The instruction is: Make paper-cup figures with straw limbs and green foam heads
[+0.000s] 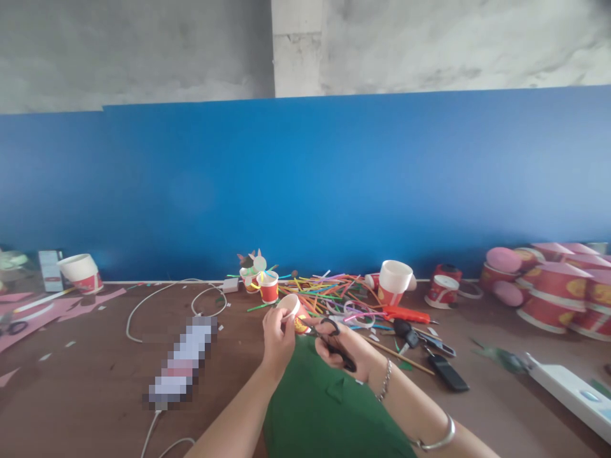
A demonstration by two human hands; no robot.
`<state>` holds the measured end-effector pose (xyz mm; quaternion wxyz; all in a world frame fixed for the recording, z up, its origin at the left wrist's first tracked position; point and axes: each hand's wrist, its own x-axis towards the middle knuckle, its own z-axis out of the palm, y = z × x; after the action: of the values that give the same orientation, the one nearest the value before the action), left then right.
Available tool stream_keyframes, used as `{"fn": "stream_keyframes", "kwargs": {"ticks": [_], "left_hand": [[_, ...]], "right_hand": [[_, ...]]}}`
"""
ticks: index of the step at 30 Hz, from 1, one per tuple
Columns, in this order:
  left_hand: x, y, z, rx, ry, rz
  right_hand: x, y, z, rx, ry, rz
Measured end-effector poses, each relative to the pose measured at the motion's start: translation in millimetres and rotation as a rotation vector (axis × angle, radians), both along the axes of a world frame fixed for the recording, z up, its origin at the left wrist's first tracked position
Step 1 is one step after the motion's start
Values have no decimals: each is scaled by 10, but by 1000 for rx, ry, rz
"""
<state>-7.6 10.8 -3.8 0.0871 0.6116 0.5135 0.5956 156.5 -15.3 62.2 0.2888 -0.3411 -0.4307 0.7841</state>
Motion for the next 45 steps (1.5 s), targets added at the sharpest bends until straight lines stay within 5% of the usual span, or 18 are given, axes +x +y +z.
{"fn": "stream_keyframes", "kwargs": {"ticks": [28,31,37,39,41,45], "left_hand": [[-11,2,-23,-4,61,0],[-6,11,-32,0,76,6],[5,31,-39,17,148,58],[4,31,-40,31,160,77],[3,27,-38,51,169,87],[4,9,-25,77,184,62]], "right_hand": [[-43,-34,32,49,-47,-38],[-79,-64,7,212,-187,-78],[-127,-174,-67,929,-897,-107],[-139,-191,-73,1040,-1013,-133],[-147,-181,-66,910,-892,-128],[-122,-96,-34,302,-352,-99]]}}
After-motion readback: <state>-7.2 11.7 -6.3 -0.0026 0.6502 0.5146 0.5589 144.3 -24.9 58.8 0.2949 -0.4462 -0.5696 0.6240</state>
